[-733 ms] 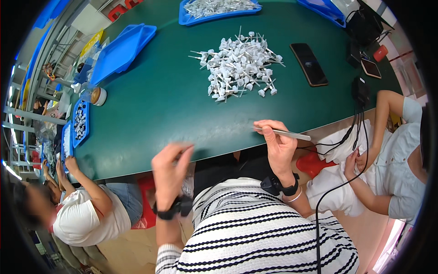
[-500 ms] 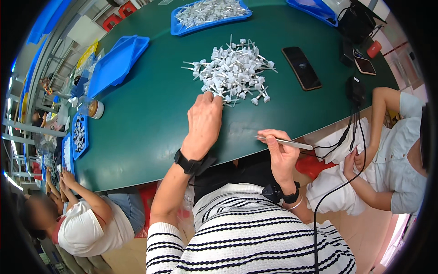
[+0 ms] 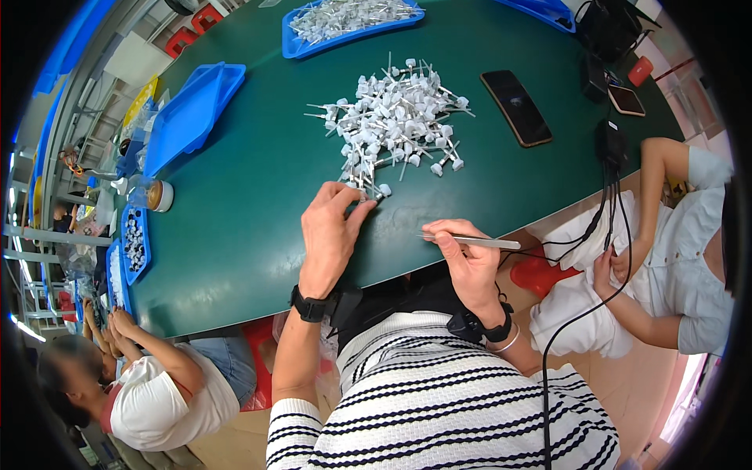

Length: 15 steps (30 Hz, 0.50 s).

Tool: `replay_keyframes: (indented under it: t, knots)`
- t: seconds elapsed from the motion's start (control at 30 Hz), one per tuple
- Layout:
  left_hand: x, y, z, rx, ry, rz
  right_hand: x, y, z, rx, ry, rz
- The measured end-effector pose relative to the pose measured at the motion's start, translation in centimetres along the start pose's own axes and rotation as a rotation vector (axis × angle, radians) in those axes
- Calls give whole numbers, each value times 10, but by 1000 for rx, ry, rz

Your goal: The person uses tweezers to pick up small white plastic components from a pile on a green table and inserts a thin metal pin into each one. The person handles the parts one at a time and places the assembled units back onto the table.

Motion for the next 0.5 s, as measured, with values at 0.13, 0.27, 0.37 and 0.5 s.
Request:
replay_keyframes:
  t: [0.13, 0.27, 0.37, 0.5]
  knots:
    - [20, -10, 0, 386, -173, 180, 2, 0, -5, -6, 10, 8]
    - [39, 3, 14, 1097, -463, 141, 2, 10, -16, -80, -26, 29]
    - [52, 18, 15, 1216, -494, 98, 0, 19, -23, -81, -67, 77]
    - [57, 23, 20, 1299, -505, -25, -1, 24, -33, -153, -37, 121]
Point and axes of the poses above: each hand's wrist, its own x-axis away from the middle knuckle, its own y-axis out of the palm, z = x × y, the point moved 1 cm from there along -x, towards the middle knuckle, and after that the axes turned 15 degrees about x, right-handed, at the moved point
